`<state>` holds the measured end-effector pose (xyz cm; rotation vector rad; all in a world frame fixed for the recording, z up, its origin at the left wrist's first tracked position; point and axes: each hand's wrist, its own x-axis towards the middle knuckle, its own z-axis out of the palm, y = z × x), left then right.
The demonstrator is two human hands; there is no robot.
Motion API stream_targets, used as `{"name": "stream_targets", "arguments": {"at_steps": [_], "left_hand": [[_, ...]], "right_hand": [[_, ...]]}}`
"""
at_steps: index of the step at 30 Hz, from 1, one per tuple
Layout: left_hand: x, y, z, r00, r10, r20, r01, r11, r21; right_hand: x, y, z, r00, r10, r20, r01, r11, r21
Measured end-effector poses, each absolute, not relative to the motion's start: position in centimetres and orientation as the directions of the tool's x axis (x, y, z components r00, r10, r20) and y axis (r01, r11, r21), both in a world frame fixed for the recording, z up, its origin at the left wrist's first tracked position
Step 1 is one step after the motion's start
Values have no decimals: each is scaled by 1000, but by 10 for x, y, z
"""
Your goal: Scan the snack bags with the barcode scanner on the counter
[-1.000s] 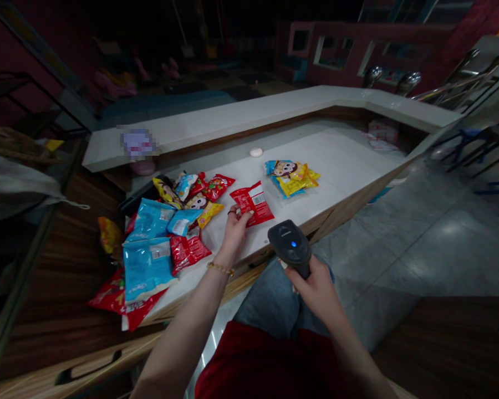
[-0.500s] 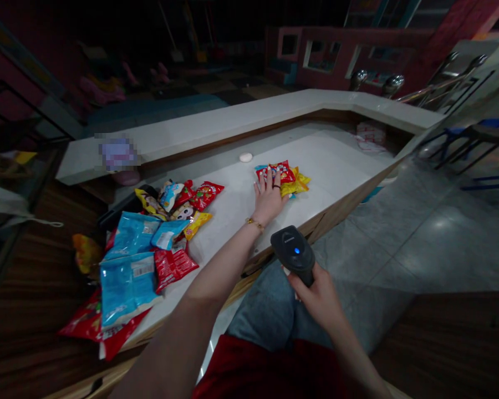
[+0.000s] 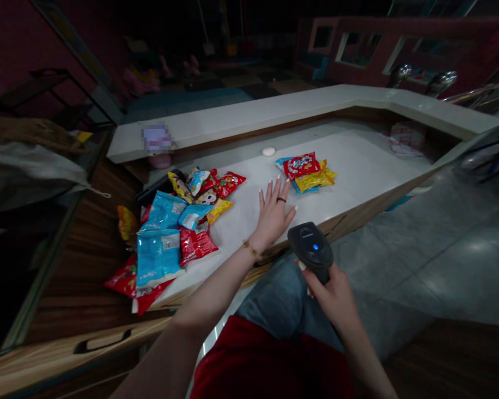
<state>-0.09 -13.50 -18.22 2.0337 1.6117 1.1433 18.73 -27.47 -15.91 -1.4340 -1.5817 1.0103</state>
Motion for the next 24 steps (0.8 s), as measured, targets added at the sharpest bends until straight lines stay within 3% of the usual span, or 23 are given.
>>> {"name": "stream_targets", "arguments": {"at_steps": [3, 9, 20, 24], "left_hand": [[-39, -208, -180, -57, 902, 428, 714, -263, 649], [-130, -272, -161, -348, 816, 462, 853, 71, 518], [-177, -270, -152, -348, 809, 473, 927, 221, 304], [-178, -271, -141, -434, 752, 496, 898, 315, 308]], "right_hand": [[184, -277, -161, -103, 994, 22, 391, 61, -918], [176, -282, -163, -153, 988, 3, 369, 60, -928], [176, -289, -155, -123, 992, 36, 390, 82, -917], [179, -289, -156, -115, 993, 19, 403, 64, -913]]}}
